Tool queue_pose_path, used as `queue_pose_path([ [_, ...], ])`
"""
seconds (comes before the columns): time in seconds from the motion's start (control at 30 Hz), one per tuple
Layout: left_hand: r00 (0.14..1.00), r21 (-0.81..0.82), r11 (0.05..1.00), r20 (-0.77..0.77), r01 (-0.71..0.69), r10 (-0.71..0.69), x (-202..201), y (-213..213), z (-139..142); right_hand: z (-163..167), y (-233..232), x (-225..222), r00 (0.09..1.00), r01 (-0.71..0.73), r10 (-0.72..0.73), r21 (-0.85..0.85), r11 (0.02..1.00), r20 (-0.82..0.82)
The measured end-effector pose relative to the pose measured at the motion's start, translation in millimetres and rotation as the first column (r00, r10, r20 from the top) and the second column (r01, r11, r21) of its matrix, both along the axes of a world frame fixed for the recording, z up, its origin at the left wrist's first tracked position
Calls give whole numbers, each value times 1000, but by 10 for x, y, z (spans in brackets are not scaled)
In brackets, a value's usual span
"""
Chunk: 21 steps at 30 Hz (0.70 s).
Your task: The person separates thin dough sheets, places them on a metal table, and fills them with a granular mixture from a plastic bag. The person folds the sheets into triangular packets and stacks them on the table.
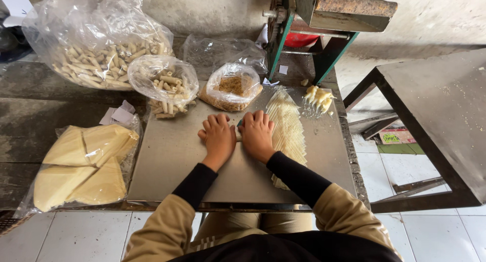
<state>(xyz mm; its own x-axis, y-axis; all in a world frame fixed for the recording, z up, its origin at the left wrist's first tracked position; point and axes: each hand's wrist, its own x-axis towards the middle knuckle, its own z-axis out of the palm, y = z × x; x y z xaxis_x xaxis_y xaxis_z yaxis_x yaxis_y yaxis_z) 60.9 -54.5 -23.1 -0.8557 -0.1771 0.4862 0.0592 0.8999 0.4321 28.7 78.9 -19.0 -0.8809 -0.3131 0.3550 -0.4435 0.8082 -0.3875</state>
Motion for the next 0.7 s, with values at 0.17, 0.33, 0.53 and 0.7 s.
queue_pose_path([
  [0.17,973,97,970,46,223,-228,-150,-155,163,194,122,-259,996,2,9,-132,991,86],
  [0.33,905,52,935,237,350,-352,-229,-315,243,440,630,-181,996,-78,90,-312,947,24],
  [0.53,909,-277,903,-351,-329,223,-693,-998,555,637,1193,213,999,-17,9,-294,956,-31],
  [0.7,883,-265,889,-395,-373,252,-714,-1304,820,653,1513,518,998,-54,61,-204,977,27],
])
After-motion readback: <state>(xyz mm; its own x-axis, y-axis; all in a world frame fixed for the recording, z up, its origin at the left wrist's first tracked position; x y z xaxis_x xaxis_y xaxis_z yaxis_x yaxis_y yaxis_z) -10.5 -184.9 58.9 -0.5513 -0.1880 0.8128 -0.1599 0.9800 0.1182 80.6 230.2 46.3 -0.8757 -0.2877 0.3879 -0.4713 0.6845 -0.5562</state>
